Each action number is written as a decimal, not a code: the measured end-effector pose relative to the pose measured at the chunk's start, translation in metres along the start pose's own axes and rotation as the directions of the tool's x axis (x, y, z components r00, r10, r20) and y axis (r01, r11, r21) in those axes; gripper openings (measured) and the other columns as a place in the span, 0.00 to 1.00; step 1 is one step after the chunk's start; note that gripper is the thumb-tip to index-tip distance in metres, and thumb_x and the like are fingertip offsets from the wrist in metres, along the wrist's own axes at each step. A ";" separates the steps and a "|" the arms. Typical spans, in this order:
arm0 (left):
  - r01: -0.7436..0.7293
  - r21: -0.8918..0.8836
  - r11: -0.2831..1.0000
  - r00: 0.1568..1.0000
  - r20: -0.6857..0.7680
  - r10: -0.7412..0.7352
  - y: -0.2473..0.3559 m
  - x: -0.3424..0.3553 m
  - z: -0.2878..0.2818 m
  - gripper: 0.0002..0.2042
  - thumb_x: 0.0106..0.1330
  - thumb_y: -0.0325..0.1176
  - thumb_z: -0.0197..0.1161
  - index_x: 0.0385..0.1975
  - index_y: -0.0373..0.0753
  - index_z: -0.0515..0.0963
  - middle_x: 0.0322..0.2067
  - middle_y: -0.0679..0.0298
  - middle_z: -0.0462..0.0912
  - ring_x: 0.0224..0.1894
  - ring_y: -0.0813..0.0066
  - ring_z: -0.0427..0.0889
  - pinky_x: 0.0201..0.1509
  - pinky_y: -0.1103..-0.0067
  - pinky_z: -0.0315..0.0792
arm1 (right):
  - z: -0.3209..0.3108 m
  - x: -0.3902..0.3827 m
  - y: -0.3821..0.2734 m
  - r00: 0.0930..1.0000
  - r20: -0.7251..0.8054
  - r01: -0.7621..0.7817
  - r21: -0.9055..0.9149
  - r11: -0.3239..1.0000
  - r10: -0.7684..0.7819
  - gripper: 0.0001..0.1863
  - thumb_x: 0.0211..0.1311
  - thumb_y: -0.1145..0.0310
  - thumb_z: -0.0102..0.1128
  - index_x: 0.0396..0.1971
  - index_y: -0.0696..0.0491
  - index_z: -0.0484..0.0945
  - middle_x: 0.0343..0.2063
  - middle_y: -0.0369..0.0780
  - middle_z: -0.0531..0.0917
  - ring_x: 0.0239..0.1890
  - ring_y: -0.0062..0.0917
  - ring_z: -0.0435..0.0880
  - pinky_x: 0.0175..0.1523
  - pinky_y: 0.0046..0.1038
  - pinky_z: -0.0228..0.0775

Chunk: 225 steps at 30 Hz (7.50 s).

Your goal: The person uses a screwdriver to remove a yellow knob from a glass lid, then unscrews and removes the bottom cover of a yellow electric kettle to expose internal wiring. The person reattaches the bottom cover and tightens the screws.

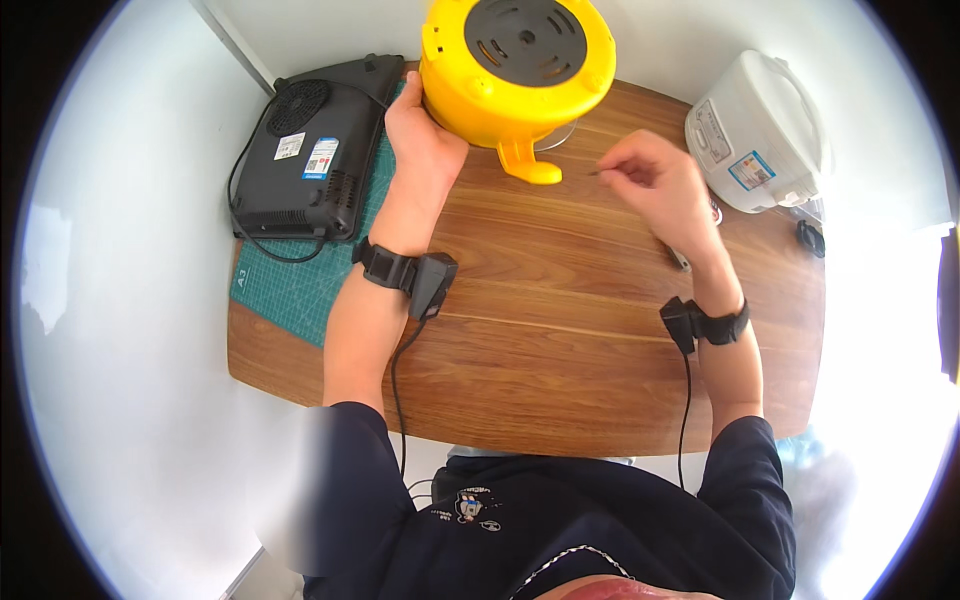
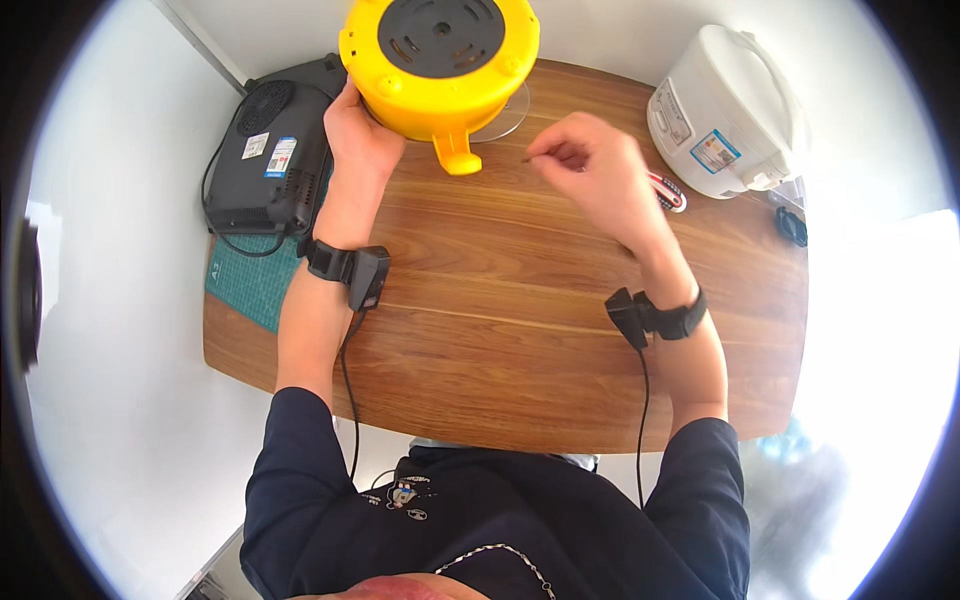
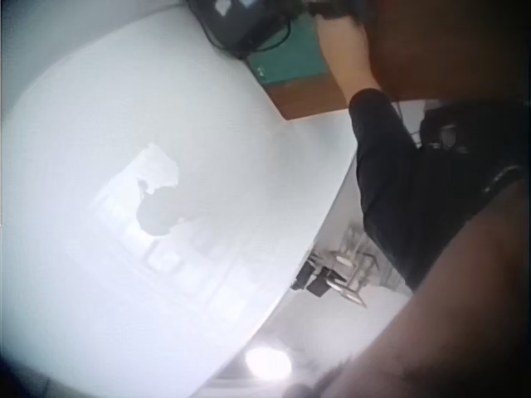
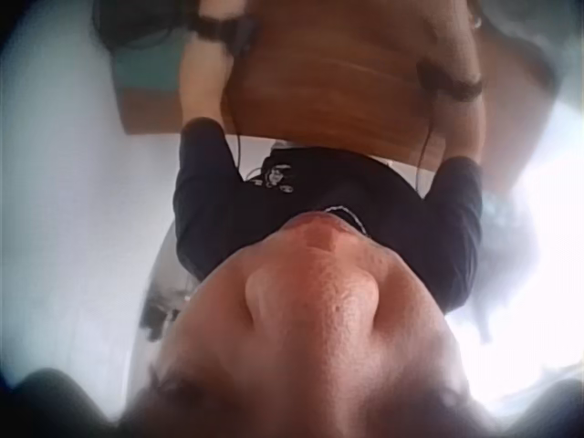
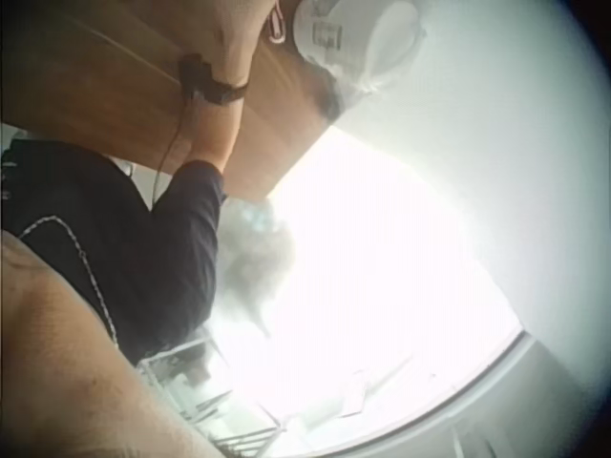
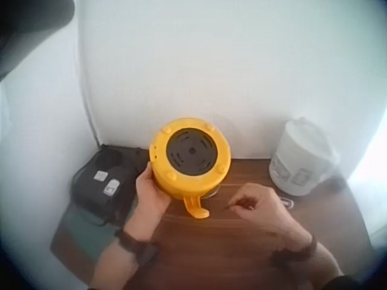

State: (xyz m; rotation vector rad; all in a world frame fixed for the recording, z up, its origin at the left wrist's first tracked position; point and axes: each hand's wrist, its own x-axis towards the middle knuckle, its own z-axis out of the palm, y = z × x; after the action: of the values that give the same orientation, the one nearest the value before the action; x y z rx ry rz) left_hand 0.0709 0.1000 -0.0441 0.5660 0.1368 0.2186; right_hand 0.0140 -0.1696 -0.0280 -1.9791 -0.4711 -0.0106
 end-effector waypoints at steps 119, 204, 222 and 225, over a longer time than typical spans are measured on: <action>0.446 0.095 0.890 0.894 -0.014 -0.447 -0.090 -0.052 -0.027 0.19 0.85 0.42 0.41 0.63 0.39 0.74 0.61 0.61 0.81 0.64 0.64 0.78 0.72 0.66 0.69 | -0.082 -0.076 0.075 0.951 -0.191 -0.026 -0.832 0.555 -0.242 0.19 0.58 0.66 0.72 0.49 0.54 0.81 0.44 0.41 0.83 0.50 0.39 0.82 0.51 0.40 0.78; 0.463 0.186 0.867 0.880 0.017 -0.474 -0.096 -0.050 -0.034 0.16 0.84 0.40 0.41 0.57 0.42 0.74 0.56 0.63 0.82 0.59 0.68 0.80 0.68 0.67 0.72 | -0.037 0.026 -0.050 0.294 -0.657 0.944 0.086 0.318 -0.695 0.32 0.72 0.52 0.64 0.62 0.65 0.73 0.49 0.47 0.77 0.52 0.32 0.81 0.56 0.28 0.73; 0.474 0.192 0.860 0.876 0.001 -0.483 -0.091 -0.055 -0.025 0.19 0.85 0.41 0.39 0.61 0.40 0.74 0.59 0.61 0.81 0.62 0.66 0.79 0.71 0.66 0.70 | -0.078 0.001 -0.035 0.500 -0.287 0.666 -0.476 0.575 -0.817 0.26 0.76 0.56 0.60 0.59 0.64 0.74 0.48 0.47 0.79 0.46 0.27 0.81 0.51 0.29 0.76; 0.468 0.201 0.861 0.879 0.000 -0.477 -0.090 -0.057 -0.023 0.19 0.85 0.41 0.39 0.61 0.40 0.74 0.60 0.61 0.81 0.63 0.66 0.79 0.71 0.66 0.70 | -0.073 0.007 -0.033 0.471 -0.318 0.744 -0.360 0.564 -0.823 0.23 0.76 0.59 0.58 0.57 0.63 0.75 0.44 0.45 0.79 0.44 0.25 0.78 0.48 0.28 0.73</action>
State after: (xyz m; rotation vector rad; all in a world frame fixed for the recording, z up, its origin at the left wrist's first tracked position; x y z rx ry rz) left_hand 0.0265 0.0246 -0.1087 0.7156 0.2470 -0.2940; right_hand 0.0237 -0.2187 0.0346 -1.6523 -1.0658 -1.1379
